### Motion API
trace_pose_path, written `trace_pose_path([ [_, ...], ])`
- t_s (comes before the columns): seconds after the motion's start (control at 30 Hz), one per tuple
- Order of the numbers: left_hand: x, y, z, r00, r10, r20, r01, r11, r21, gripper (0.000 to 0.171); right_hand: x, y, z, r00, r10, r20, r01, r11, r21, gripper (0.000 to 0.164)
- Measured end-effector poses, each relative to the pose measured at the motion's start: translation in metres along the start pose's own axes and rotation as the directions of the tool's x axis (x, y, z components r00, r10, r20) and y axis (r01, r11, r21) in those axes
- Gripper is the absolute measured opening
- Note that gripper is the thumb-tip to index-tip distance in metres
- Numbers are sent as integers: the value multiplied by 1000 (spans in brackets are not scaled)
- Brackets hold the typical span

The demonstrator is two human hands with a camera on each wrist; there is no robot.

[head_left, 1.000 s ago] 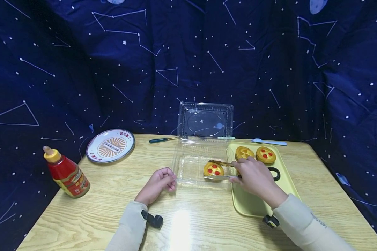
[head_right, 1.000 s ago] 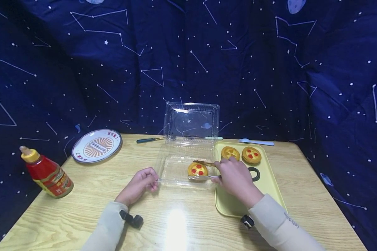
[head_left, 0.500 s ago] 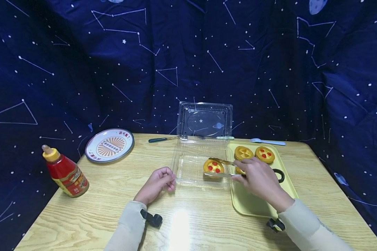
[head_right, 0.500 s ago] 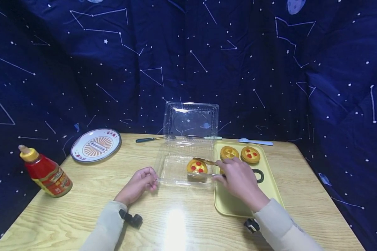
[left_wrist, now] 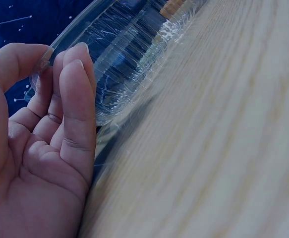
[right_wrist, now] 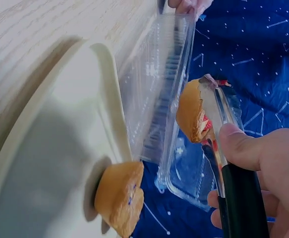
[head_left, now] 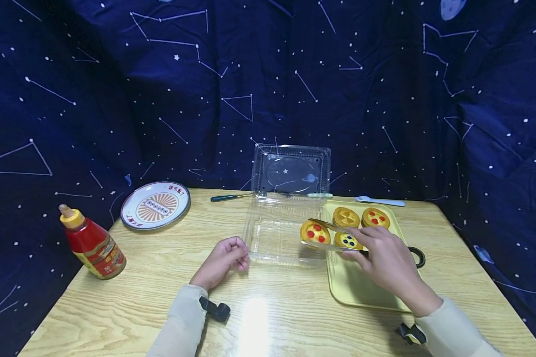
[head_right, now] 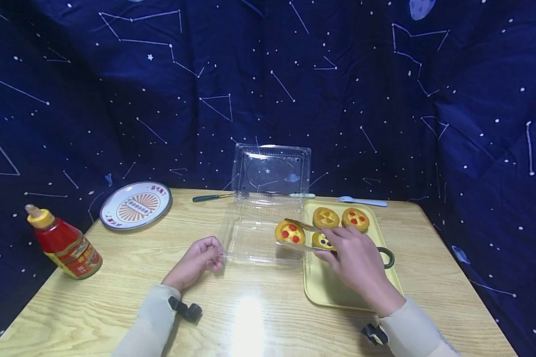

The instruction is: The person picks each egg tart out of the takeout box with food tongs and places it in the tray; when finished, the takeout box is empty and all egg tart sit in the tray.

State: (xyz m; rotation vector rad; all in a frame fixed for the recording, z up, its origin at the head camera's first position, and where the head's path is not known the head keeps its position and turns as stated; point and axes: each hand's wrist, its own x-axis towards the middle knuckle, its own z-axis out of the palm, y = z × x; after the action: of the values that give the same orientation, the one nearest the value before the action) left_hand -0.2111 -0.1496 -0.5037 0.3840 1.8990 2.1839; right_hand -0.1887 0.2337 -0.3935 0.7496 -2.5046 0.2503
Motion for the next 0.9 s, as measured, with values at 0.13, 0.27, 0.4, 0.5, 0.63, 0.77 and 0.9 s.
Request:
trace_pose_path([
  [0.13,0,0,0,1000,-3,5,3,1000,-2,13,-7,5,-9,999,21,-28,-21,1000,4,58],
  [0.27,-1,0,1,1000,0,9,0,1000,3,12,-11,10,-16,998,39,-44,-39,999,4,60],
  [0.4,-2,-1,1,1000,-2,2,2,1000,0,11,-15,16,-23,996,54,-67,-54,999,3,59],
  [0.5,-2,-1,1,1000,-10,-9,10,1000,-8,11,-18,20,-27,994,76,-83,-76,997,2,58],
  [0.63,-2,-1,1,1000,-11,-12,11,1000,-8,11,-24,25,-32,990,102,-98,-103,995,-5,58],
  [0.77,-1,-1,1,1000,-9,-10,9,1000,-1,13,-29,32,-36,988,102,-114,-105,994,-21,60],
  [0.9,0,0,0,1000,-8,-7,8,1000,1,13,-35,38,-39,987,102,-121,-107,994,-38,60],
])
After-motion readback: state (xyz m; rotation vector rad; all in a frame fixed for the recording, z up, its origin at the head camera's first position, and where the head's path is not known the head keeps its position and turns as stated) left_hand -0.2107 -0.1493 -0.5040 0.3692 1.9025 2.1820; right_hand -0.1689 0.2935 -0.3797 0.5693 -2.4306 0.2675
